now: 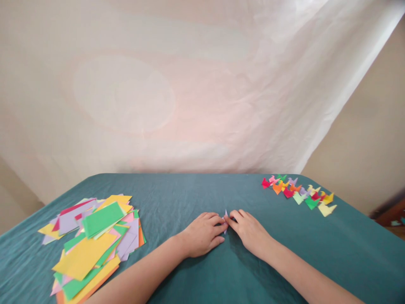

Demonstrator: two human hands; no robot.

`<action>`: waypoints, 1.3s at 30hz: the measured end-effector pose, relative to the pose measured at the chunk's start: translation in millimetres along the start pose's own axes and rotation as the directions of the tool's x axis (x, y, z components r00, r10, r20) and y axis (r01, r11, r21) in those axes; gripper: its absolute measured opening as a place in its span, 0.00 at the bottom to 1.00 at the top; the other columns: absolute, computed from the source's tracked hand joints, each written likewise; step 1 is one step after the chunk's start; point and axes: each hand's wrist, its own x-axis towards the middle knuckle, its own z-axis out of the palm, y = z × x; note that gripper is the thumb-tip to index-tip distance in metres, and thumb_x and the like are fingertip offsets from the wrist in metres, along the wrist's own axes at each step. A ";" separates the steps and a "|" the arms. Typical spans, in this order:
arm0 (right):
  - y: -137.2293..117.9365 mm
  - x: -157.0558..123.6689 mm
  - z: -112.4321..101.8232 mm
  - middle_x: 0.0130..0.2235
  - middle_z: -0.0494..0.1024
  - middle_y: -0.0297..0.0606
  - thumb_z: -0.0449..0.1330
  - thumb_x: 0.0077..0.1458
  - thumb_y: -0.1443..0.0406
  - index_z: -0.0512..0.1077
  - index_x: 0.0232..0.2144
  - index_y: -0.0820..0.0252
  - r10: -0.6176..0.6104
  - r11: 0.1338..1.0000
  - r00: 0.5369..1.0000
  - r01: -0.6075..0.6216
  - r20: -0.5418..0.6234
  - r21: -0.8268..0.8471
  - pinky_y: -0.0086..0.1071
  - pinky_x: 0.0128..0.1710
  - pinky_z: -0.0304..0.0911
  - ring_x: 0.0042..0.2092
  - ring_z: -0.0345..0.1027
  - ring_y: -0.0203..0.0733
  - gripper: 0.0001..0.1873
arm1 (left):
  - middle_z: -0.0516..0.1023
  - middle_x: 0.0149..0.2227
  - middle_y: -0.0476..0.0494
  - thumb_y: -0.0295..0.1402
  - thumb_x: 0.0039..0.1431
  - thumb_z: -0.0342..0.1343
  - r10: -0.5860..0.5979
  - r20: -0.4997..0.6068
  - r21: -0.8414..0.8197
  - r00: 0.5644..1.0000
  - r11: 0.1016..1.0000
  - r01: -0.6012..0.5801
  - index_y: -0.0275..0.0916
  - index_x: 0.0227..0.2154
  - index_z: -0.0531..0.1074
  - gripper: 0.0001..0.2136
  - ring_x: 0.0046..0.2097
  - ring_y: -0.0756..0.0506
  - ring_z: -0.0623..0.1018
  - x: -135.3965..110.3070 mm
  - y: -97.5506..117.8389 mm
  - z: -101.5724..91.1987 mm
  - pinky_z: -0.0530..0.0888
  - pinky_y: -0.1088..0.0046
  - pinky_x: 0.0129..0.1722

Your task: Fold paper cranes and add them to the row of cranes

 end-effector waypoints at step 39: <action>11.8 17.0 14.8 0.38 0.68 0.39 0.49 0.61 0.69 0.65 0.50 0.53 0.135 0.990 0.990 -0.134 0.026 -0.048 0.33 0.36 0.56 0.41 0.60 0.42 0.16 | 0.68 0.50 0.41 0.39 0.62 0.47 0.004 -0.004 0.012 1.000 1.000 -0.004 0.42 0.53 0.62 0.18 0.53 0.41 0.66 0.4 1.0 0.4 0.62 0.63 0.53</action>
